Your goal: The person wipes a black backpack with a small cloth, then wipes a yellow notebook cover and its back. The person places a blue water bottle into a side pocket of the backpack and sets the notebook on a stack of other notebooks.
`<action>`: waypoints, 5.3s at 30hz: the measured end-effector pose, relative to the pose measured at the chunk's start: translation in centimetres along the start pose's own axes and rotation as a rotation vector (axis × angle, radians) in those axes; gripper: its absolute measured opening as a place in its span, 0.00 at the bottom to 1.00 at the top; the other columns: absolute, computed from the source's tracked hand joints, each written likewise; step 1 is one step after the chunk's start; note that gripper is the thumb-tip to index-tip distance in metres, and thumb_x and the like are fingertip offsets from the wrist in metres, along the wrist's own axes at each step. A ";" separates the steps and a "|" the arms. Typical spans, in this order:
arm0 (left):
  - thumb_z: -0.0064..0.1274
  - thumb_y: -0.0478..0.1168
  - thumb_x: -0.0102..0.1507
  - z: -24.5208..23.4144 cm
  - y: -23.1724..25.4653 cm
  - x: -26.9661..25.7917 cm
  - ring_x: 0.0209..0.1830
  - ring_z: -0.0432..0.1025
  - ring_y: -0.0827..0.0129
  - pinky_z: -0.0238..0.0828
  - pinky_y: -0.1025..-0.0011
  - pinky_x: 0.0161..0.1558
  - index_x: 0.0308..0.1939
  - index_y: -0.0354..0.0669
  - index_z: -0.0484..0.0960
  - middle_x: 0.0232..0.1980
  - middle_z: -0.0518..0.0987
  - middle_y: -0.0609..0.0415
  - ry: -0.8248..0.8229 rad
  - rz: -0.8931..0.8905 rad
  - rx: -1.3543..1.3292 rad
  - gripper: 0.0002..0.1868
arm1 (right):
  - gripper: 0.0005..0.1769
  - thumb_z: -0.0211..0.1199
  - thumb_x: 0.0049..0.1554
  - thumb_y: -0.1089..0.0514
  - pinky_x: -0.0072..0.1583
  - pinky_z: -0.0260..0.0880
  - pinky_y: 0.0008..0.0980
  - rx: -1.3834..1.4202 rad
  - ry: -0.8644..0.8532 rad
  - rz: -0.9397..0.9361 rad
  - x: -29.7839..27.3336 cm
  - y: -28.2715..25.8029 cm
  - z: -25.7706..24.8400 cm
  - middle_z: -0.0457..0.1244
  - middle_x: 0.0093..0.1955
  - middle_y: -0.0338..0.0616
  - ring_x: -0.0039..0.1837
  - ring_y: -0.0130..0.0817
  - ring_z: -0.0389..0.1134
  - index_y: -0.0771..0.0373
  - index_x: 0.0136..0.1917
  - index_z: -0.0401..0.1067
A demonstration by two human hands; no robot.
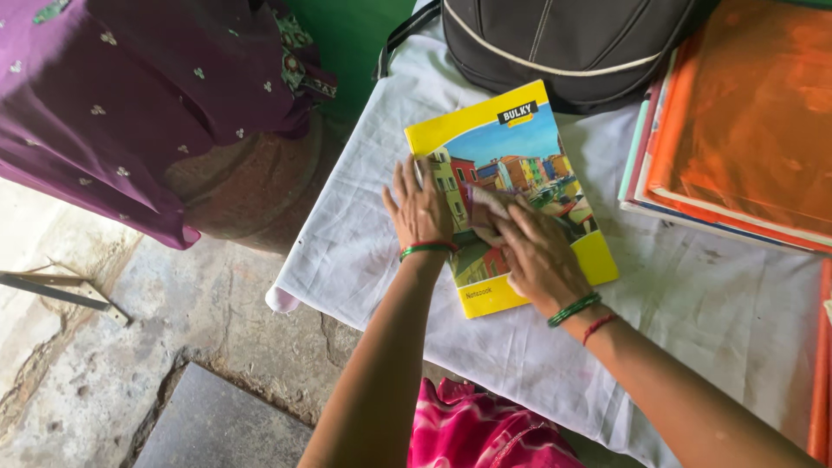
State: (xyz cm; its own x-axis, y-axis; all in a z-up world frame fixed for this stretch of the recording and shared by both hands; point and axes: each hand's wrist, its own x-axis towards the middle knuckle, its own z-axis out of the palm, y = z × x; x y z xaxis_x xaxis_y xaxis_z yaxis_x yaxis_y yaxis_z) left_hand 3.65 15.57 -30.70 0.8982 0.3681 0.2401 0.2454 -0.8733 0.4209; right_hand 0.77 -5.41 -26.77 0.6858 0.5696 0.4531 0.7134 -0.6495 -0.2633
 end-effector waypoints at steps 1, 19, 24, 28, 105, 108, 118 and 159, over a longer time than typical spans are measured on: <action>0.46 0.41 0.65 0.0 -0.1 -0.5 0.80 0.49 0.54 0.42 0.45 0.74 0.77 0.44 0.59 0.79 0.60 0.48 0.038 0.073 0.055 0.35 | 0.29 0.58 0.51 0.67 0.70 0.59 0.52 -0.040 0.014 -0.053 0.3 0.2 0.0 0.58 0.70 0.62 0.72 0.57 0.61 0.67 0.67 0.67; 0.51 0.35 0.64 2.3 -1.3 1.5 0.67 0.65 0.57 0.61 0.58 0.71 0.78 0.42 0.59 0.67 0.78 0.49 0.171 -0.129 -0.406 0.37 | 0.24 0.58 0.63 0.67 0.72 0.61 0.48 -0.205 0.110 0.090 5.6 4.3 -0.3 0.59 0.72 0.59 0.73 0.56 0.60 0.63 0.72 0.64; 0.49 0.27 0.59 6.0 -3.6 5.7 0.41 0.79 0.65 0.79 0.69 0.41 0.76 0.36 0.56 0.56 0.82 0.47 0.118 -0.482 -1.048 0.41 | 0.42 0.60 0.41 0.68 0.65 0.64 0.50 0.059 -0.008 -0.152 8.2 2.3 1.4 0.61 0.65 0.53 0.67 0.55 0.63 0.61 0.71 0.65; 0.52 0.25 0.59 10.7 -6.4 8.9 0.39 0.79 0.73 0.80 0.74 0.38 0.72 0.30 0.60 0.51 0.81 0.50 -0.072 -0.572 -1.309 0.37 | 0.44 0.62 0.42 0.73 0.61 0.68 0.45 0.067 -0.032 -0.056 10.3 2.7 2.5 0.62 0.66 0.47 0.63 0.50 0.65 0.53 0.72 0.67; 0.57 0.28 0.57 6.7 -4.4 7.2 0.44 0.81 0.74 0.78 0.74 0.46 0.59 0.44 0.79 0.48 0.87 0.55 -0.267 -0.485 -0.819 0.25 | 0.33 0.53 0.56 0.62 0.79 0.44 0.48 -0.291 -0.072 0.136 8.9 10.9 2.2 0.51 0.80 0.58 0.81 0.52 0.49 0.60 0.76 0.63; 0.57 0.27 0.57 7.9 -5.2 7.6 0.45 0.81 0.73 0.78 0.74 0.46 0.59 0.43 0.79 0.47 0.87 0.53 -0.255 -0.434 -0.909 0.25 | 0.30 0.54 0.60 0.60 0.80 0.45 0.49 -0.265 -0.016 0.206 6.0 9.6 0.5 0.50 0.80 0.60 0.81 0.54 0.50 0.63 0.76 0.62; 0.56 0.27 0.60 8.9 -5.7 8.0 0.39 0.80 0.70 0.78 0.72 0.39 0.61 0.41 0.78 0.46 0.87 0.50 -0.272 -0.415 -0.906 0.25 | 0.33 0.58 0.56 0.60 0.77 0.49 0.51 0.017 -0.204 -0.257 2.0 -1.2 -0.9 0.52 0.75 0.53 0.75 0.54 0.54 0.60 0.75 0.61; 0.59 0.30 0.57 7.0 -4.3 7.8 0.39 0.82 0.72 0.80 0.70 0.41 0.58 0.49 0.79 0.42 0.88 0.55 -0.298 -0.434 -0.779 0.24 | 0.26 0.49 0.65 0.60 0.80 0.48 0.49 -0.121 0.051 0.312 3.6 4.8 -0.2 0.54 0.78 0.58 0.81 0.56 0.51 0.62 0.75 0.65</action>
State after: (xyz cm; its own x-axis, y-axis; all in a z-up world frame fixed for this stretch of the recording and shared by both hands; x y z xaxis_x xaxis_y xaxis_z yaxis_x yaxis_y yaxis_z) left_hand 12.10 19.96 -36.76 0.8683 0.4204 -0.2632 0.3642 -0.1802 0.9137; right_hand 6.64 -6.55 -26.25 0.8578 0.3102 0.4099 0.4462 -0.8453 -0.2941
